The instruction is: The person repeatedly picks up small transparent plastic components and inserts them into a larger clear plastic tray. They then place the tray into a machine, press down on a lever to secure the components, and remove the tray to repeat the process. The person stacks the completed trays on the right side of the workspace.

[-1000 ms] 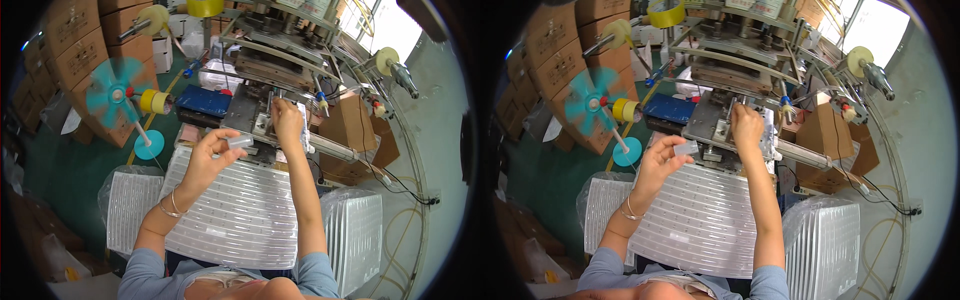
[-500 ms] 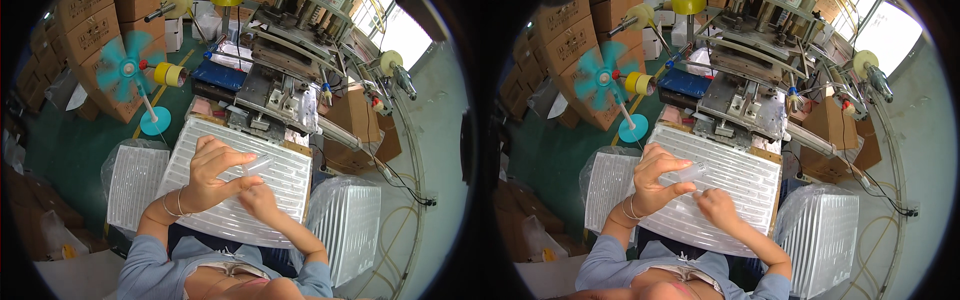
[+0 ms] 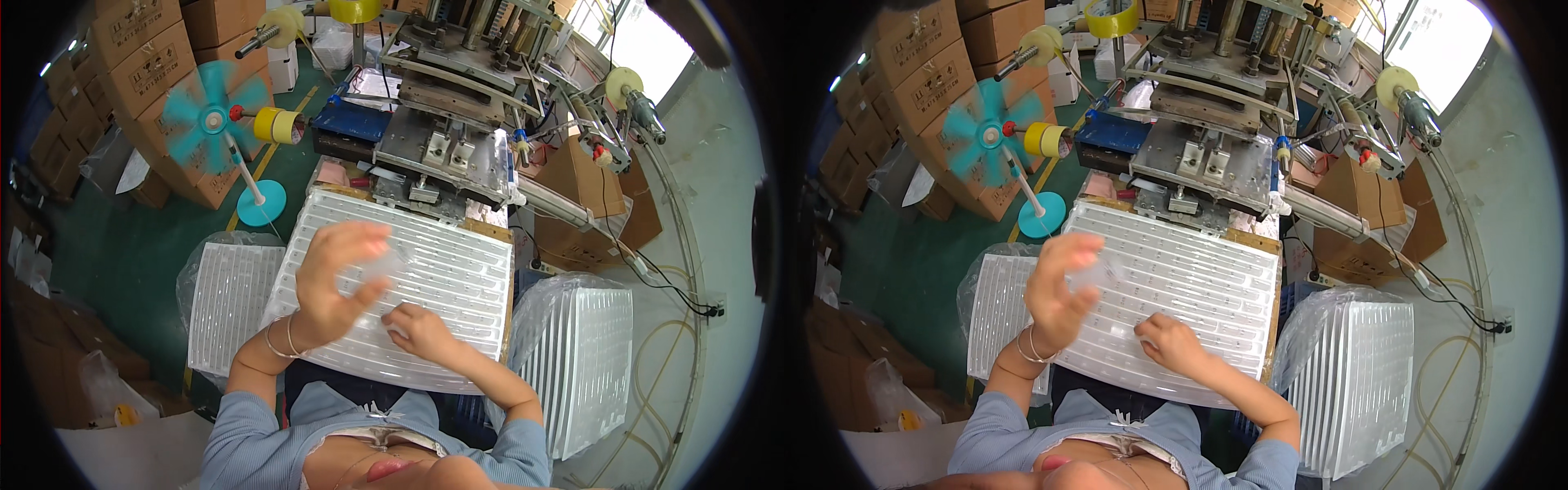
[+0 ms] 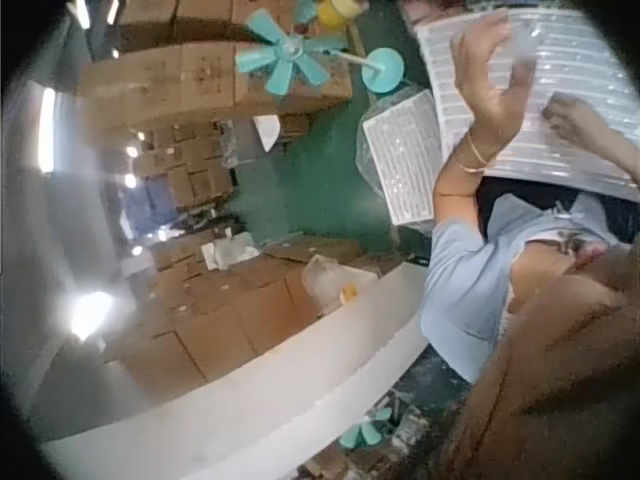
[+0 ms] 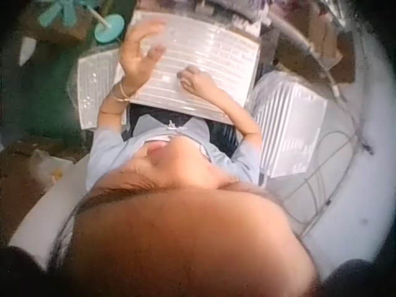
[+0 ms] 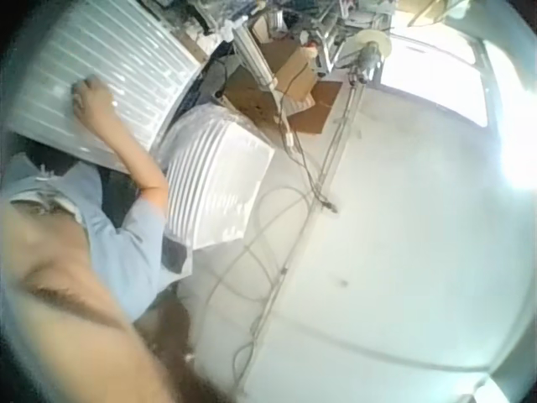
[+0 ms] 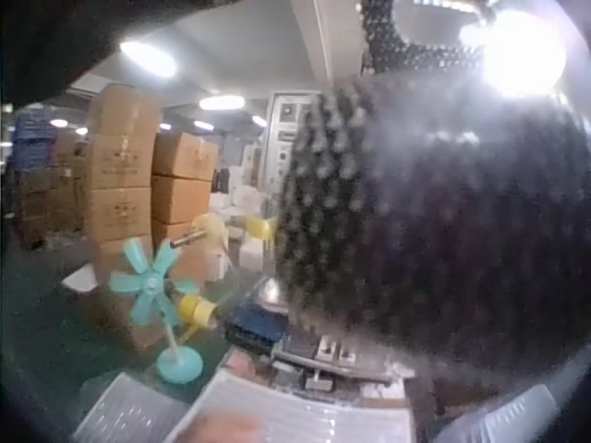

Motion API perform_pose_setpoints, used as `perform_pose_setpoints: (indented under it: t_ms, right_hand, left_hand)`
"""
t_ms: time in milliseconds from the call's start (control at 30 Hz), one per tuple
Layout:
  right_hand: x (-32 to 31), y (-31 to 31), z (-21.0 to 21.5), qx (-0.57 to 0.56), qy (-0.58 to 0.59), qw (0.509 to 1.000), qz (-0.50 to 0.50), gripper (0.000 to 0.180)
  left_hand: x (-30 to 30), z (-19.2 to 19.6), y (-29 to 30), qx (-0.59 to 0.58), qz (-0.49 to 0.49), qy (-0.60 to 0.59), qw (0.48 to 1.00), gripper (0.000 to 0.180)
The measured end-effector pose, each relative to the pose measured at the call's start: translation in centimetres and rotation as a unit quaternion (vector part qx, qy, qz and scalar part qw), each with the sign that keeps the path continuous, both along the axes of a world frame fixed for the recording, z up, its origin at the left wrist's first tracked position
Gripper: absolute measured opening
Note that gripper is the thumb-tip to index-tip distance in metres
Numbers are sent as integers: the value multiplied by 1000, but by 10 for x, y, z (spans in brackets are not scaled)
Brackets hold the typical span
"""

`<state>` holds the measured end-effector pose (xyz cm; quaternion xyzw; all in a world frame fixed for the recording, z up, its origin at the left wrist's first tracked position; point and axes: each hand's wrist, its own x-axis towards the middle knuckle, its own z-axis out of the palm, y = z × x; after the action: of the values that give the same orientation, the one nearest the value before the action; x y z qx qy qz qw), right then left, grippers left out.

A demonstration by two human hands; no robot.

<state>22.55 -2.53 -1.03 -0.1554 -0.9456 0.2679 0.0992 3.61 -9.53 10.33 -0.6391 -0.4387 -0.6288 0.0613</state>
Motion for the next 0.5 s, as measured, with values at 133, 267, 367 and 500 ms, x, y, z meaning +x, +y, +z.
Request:
perform_pose_setpoints:
  t_ms: [133, 267, 367, 500]
  right_hand:
    - [3, 44, 23, -59, 144, 985, -75, 23]
    - [19, 99, 9, -281, 230, 901, -236, 21]
    - [32, 115, 12, -316, 250, 866, -297, 19]
    - [42, 132, 24, -259, 283, 866, -320, 22]
  left_hand:
    - [-29, -24, 29, -152, -243, -590, 755, 27]
    - [-62, -62, 58, -198, -248, -722, 615, 23]
    - [-69, -84, 76, -248, -166, -663, 686, 23]
    - [-56, -89, 119, -244, -20, -266, 932, 27]
